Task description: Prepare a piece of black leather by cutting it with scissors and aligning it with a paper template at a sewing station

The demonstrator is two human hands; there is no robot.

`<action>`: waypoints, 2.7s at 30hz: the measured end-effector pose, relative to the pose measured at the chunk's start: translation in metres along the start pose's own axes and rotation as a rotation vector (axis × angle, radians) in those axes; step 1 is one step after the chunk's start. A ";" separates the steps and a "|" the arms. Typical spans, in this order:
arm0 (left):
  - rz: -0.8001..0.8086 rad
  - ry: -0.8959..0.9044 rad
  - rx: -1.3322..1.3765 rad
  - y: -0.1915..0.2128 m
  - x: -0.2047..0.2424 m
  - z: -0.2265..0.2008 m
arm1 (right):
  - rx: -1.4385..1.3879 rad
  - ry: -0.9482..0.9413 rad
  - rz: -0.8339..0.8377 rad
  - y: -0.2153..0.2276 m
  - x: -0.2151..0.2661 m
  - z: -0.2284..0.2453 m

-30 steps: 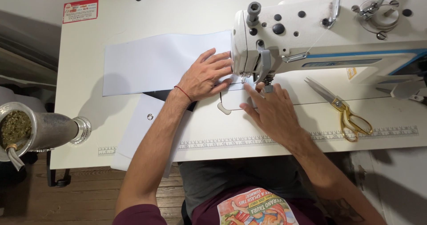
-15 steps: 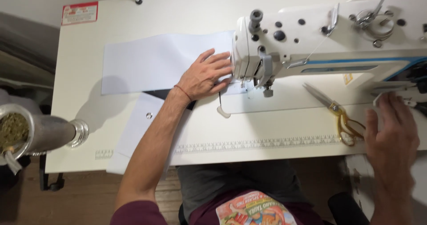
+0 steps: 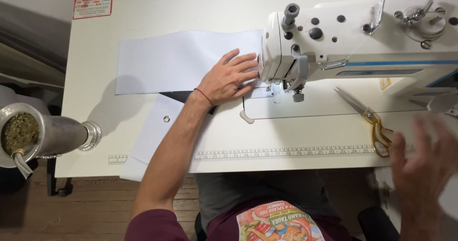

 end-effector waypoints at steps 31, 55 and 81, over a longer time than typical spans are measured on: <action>0.070 0.149 -0.002 0.000 -0.001 0.012 | -0.212 -0.154 0.454 -0.013 0.029 -0.017; 0.130 1.031 -0.007 0.086 0.035 0.080 | -1.924 -0.274 1.742 -0.022 -0.016 0.253; -0.899 1.032 0.801 0.082 0.167 0.092 | -1.870 -0.579 1.227 -0.069 -0.057 0.305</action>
Point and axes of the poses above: each hand's wrist, its own x-axis away from the middle knuckle, its own y-axis out of the back of the hand, z = x × y, the point moved 7 cm from there along -x, towards the middle knuckle, and after that the axes turned 15 degrees about x, right-handed, at the moved point
